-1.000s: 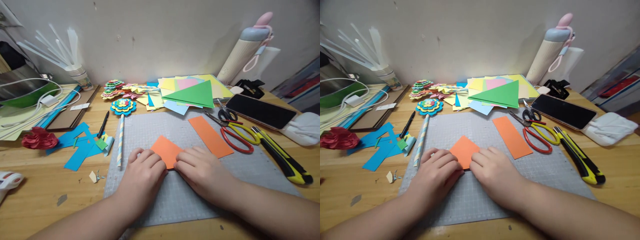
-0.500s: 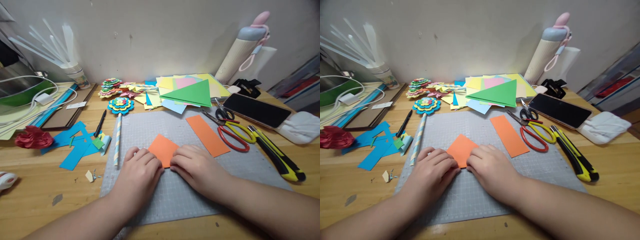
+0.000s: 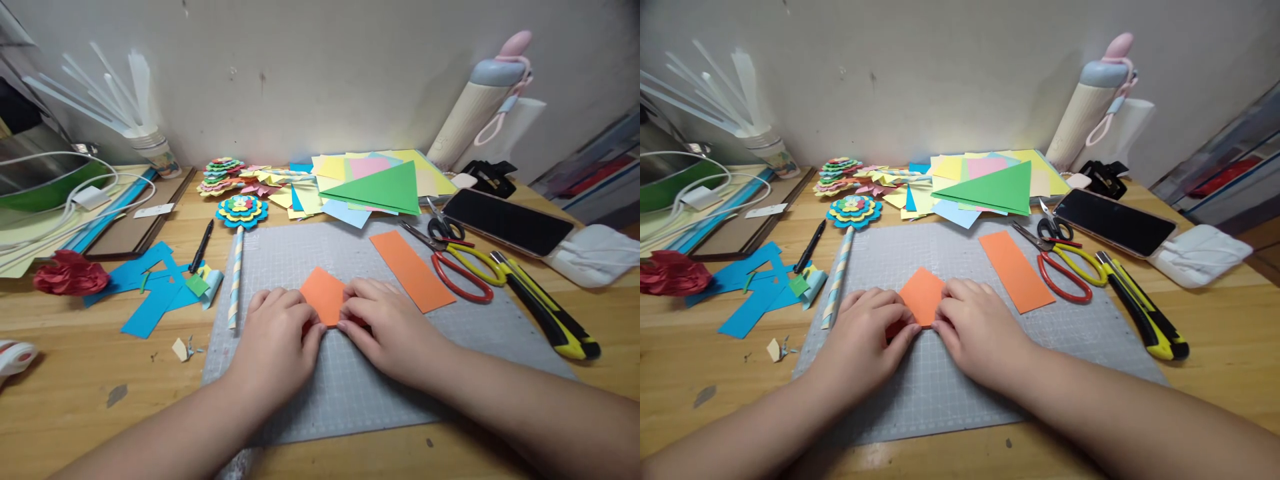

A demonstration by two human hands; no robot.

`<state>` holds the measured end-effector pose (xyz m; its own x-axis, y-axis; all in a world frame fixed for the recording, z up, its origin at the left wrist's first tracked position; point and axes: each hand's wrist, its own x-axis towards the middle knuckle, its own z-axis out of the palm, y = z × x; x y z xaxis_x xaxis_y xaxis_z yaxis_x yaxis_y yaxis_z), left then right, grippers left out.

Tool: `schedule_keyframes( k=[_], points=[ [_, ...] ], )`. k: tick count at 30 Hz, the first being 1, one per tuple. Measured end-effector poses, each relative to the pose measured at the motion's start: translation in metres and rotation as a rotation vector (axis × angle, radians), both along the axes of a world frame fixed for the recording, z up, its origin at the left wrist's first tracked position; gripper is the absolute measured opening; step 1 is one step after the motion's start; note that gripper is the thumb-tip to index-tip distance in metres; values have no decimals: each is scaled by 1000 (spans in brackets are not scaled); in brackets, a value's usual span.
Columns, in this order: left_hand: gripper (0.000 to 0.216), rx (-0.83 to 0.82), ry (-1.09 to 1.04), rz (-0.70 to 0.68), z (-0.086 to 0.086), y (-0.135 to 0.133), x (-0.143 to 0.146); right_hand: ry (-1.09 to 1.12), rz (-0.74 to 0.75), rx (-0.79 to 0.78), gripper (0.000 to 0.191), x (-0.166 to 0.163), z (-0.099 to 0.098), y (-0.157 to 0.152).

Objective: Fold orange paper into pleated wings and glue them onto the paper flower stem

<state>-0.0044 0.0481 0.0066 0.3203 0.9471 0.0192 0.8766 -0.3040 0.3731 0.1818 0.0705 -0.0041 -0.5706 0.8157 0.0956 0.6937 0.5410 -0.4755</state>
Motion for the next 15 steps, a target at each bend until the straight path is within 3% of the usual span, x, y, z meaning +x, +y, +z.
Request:
schedule_keyframes(
  k=[15],
  points=[
    [14, -50, -92, -13, -3, 0, -5, 104, 23, -60, 6, 6, -5, 0]
  ],
)
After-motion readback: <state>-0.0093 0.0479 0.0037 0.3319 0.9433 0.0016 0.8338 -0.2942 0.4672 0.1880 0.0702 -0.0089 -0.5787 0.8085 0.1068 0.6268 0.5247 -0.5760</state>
